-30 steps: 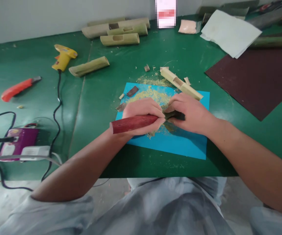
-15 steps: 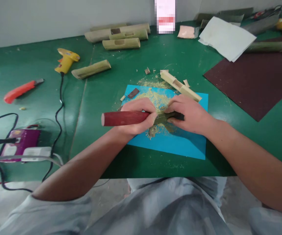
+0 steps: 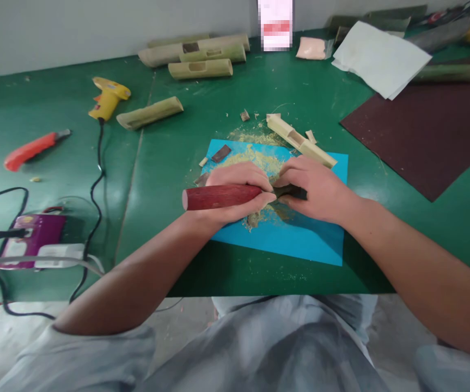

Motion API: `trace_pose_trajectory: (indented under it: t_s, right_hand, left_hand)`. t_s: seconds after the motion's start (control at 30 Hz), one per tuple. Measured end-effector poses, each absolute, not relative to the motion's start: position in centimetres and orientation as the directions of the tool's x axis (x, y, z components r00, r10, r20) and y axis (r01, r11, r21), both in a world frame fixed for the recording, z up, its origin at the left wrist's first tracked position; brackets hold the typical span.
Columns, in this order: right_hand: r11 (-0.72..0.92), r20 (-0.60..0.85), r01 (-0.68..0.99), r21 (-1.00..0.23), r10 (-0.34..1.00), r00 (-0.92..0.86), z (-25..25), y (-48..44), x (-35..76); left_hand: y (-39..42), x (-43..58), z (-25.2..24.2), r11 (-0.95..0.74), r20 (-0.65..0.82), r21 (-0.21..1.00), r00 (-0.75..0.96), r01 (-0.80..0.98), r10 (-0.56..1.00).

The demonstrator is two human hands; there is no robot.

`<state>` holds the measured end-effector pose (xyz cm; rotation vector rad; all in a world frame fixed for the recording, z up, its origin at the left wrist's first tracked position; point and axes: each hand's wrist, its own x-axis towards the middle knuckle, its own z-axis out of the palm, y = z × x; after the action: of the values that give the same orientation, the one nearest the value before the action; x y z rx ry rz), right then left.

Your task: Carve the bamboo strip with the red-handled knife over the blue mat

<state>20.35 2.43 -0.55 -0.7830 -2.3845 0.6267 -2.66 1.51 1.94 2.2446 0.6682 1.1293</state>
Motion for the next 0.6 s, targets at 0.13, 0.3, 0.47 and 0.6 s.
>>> trace_pose_trajectory:
  t_s: [0.13,0.3,0.47,0.6]
  right_hand:
    - [0.705,0.335,0.402,-0.584,0.66,-0.672,-0.5,2.4,20.4]
    - [0.69,0.34,0.381,-0.615,0.668,-0.662,-0.5,2.3,20.5]
    - [0.689,0.329,0.383,-0.615,0.666,-0.67,-0.5,2.4,20.5]
    - [0.688,0.314,0.393,-0.61,0.665,-0.677,-0.4,2.4,20.5]
  left_hand:
    - [1.8,-2.4,1.8,-0.778,0.627,0.606,0.502,0.165,0.595]
    - [1.7,-2.2,1.5,-0.81,0.704,0.559,0.416,0.174,0.575]
    - [1.0,-2.9,1.0,-0.741,0.627,0.626,0.408,0.244,0.664]
    - [1.1,-3.2,0.6,-0.688,0.599,0.671,0.346,0.275,0.722]
